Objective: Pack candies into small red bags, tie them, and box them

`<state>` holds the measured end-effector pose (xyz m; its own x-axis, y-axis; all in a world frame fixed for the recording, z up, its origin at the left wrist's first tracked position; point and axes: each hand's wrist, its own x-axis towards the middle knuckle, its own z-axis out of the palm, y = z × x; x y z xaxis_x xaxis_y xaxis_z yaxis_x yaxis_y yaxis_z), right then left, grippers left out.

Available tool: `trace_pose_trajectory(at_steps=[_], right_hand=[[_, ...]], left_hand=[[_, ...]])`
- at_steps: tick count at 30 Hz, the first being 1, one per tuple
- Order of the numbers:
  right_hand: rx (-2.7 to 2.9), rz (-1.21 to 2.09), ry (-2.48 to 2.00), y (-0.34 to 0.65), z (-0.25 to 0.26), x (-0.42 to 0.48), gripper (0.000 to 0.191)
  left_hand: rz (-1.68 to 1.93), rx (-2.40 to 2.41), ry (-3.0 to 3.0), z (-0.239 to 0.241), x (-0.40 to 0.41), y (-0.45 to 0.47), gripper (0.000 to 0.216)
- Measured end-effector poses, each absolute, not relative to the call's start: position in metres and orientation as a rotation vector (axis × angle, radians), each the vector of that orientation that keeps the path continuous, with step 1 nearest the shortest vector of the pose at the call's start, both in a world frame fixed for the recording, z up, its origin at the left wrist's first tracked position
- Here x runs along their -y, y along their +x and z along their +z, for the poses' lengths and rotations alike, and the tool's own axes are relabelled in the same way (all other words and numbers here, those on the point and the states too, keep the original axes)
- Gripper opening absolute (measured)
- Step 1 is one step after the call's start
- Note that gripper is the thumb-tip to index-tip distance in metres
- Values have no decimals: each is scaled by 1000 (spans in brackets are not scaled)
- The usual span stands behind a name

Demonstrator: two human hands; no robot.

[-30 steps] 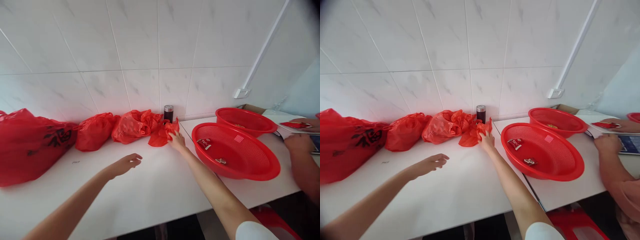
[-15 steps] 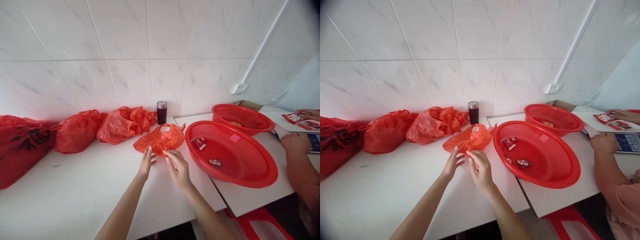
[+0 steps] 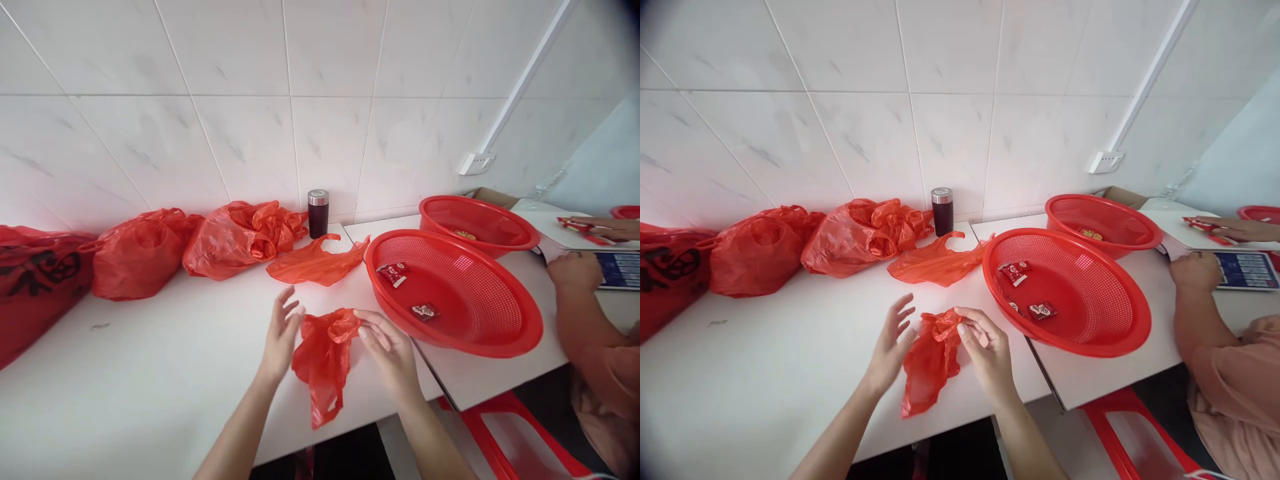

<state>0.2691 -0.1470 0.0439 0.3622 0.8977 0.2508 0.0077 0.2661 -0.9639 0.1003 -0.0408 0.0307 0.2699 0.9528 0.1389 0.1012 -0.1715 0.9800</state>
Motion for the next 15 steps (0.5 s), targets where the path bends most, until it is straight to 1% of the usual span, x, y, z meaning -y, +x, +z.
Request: trace_pose_trajectory(at_steps=[4,7,9,12,13,15], right_hand=[[797,956,-1004,253,48,133,20],[686,1046,-812,243,60,126,18],[628,1031,-741,246,69,127,19],[577,967,-747,261,77,133,31],[569,951,-761,266,77,136,35],[556,932,-801,271,77,141,42]], left_hand=[[894,-1169,1904,9,89,91,67],[874,-1284,2009,-6,90,79,67],[882,-1326,2000,-9,79,62,54],[906,-1406,1746,-6,60,32,22],[913,-1423,1662,-3,56,23,15],[973,-1432,1515,6,54,12,9]])
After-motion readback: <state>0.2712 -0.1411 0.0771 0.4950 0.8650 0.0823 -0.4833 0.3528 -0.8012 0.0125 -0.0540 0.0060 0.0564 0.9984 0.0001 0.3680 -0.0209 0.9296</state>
